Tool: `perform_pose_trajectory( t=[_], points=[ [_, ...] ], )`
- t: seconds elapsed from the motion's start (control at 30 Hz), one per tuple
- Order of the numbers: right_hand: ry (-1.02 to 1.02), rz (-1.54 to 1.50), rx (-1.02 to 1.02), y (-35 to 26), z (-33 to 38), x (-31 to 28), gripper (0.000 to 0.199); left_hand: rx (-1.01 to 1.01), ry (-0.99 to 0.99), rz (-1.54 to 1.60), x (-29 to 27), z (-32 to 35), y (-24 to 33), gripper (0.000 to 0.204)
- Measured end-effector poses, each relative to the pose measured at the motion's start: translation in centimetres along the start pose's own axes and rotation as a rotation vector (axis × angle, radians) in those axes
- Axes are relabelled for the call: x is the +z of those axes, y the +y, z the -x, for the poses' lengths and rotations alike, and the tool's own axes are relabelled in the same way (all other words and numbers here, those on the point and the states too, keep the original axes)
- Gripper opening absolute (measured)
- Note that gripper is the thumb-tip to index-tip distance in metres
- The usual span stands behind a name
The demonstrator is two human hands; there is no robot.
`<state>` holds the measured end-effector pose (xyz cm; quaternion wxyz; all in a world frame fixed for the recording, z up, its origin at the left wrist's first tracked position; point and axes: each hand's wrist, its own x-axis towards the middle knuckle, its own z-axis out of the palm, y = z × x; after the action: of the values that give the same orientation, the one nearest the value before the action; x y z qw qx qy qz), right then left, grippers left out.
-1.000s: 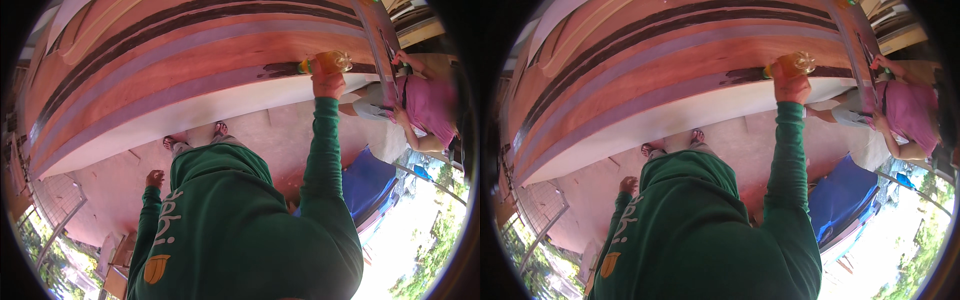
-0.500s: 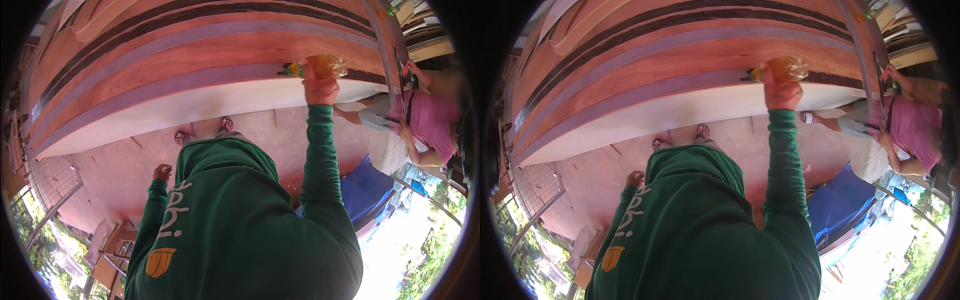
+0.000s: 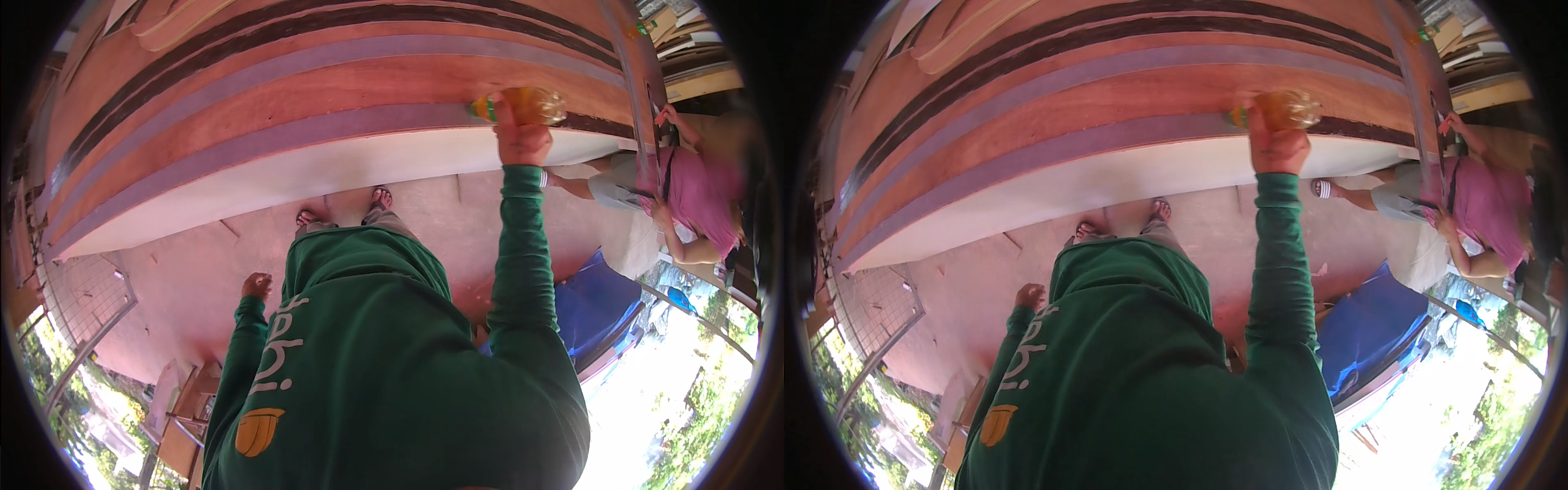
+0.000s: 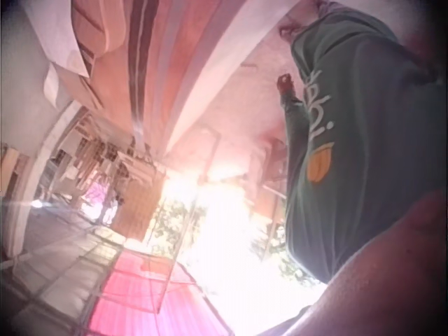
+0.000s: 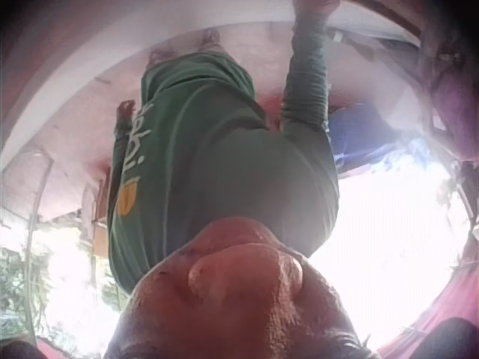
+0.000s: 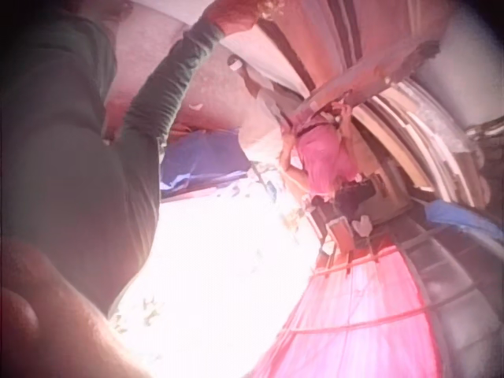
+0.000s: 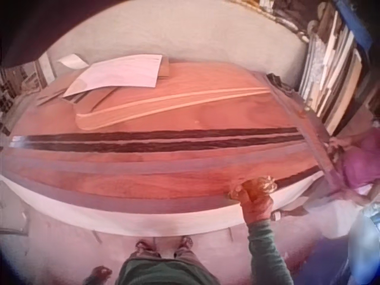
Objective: The person uses a plastic bottle to wipe a curved wooden surface, moving the bottle back and forth along the surface. Another person is visible in the background, but the primary focus is on the cleaning action performed by the person.
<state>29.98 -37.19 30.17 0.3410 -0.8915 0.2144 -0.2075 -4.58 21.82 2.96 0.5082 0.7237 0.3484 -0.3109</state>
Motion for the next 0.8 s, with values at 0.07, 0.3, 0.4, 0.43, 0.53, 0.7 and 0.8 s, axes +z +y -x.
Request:
perform_pose_trajectory(
  t=[0.07,0.3,0.4,0.43,0.53,0.7,0.8],
  points=[
    [-0.091,0.054,0.050,-2.2,0.6,0.4,0.056,-0.010,-0.028,0.058,-1.5,-0.3,-2.0,0.014],
    [0.012,0.062,0.291,1.4,-2.8,-2.5,0.052,-0.175,-0.052,0.186,-4.5,0.5,2.2,0.012],
    [0.068,0.027,-0.011,0.0,-0.6,0.2,0.055,-0.106,-0.036,0.146,-5.8,-0.4,0.2,0.014],
    [0.086,0.042,-0.075,-0.1,-0.4,0.7,0.056,-0.058,-0.029,0.123,-6.2,-1.1,-1.2,0.015],
    [0.078,0.258,0.096,1.0,-3.1,-0.2,0.050,0.064,0.005,0.045,-6.7,-2.3,-2.9,0.015],
    [0.033,0.083,0.174,0.1,-2.0,-1.5,0.054,0.000,0.061,0.001,-7.3,-1.7,-1.9,0.015],
    [-0.048,0.133,0.158,-3.3,0.2,-0.2,0.052,0.148,0.030,-0.079,-7.6,-1.0,-2.7,0.016]
  ],
)
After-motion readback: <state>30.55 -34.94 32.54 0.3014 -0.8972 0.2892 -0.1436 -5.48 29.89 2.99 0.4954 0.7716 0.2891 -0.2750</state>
